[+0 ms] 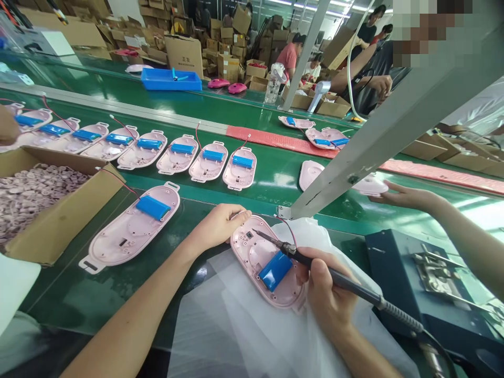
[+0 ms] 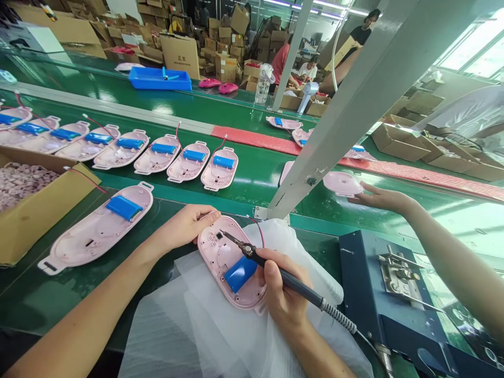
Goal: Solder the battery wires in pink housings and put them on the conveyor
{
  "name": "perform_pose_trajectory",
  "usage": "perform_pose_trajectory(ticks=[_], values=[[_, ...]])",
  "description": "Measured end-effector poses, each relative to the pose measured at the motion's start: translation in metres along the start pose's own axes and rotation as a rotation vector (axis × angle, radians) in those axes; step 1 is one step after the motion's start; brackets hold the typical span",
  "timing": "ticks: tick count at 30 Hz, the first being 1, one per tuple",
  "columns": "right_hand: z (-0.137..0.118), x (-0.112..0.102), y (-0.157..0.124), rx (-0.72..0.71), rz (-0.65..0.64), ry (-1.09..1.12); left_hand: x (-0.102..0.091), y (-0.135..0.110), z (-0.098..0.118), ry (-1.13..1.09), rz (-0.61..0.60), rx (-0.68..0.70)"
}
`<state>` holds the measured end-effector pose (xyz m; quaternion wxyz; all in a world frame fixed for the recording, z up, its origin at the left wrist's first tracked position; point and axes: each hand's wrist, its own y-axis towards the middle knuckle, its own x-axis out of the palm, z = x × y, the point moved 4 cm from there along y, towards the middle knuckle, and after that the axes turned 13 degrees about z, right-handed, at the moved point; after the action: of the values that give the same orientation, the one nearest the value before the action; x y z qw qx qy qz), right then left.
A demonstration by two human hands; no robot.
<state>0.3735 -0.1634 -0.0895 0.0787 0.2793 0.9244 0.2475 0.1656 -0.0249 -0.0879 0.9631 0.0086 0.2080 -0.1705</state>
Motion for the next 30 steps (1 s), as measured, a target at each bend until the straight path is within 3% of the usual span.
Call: perform_pose_trajectory(ticks=[4,6,8,12,15,18,20,22,24,30], values=[[-0.011,0.0,0.004,-0.18,0.03,-0.005,-0.014,-0.003,0.0,0.024,-0.154,-0.124],[-0.018,-0.002,0.006,-0.273,0.009,0.007,-0.031,-0.007,0.005,0.013,-0.142,-0.111],[-0.025,-0.004,0.008,-0.341,-0.026,0.022,-0.055,-0.013,0.01,0.004,-0.029,-0.085],[-0.038,-0.006,0.009,-0.408,-0.091,0.055,-0.1,-0.02,0.015,-0.056,0.335,-0.104],[-0.046,-0.007,0.009,-0.477,-0.07,0.083,-0.107,-0.009,0.019,-0.036,0.645,-0.065],[-0.049,-0.008,0.008,-0.563,0.03,0.11,-0.081,0.014,0.035,0.237,0.837,0.07],[-0.046,-0.008,0.007,-0.602,0.094,0.123,-0.054,0.032,0.048,0.456,0.867,0.138],[-0.042,-0.007,0.007,-0.629,0.145,0.134,-0.025,0.051,0.059,0.611,0.802,0.187],[-0.038,-0.006,0.007,-0.647,0.186,0.136,0.003,0.069,0.068,0.682,0.661,0.258],[-0.033,-0.004,0.013,-0.728,0.132,0.078,0.07,0.102,0.092,0.632,0.359,0.467]])
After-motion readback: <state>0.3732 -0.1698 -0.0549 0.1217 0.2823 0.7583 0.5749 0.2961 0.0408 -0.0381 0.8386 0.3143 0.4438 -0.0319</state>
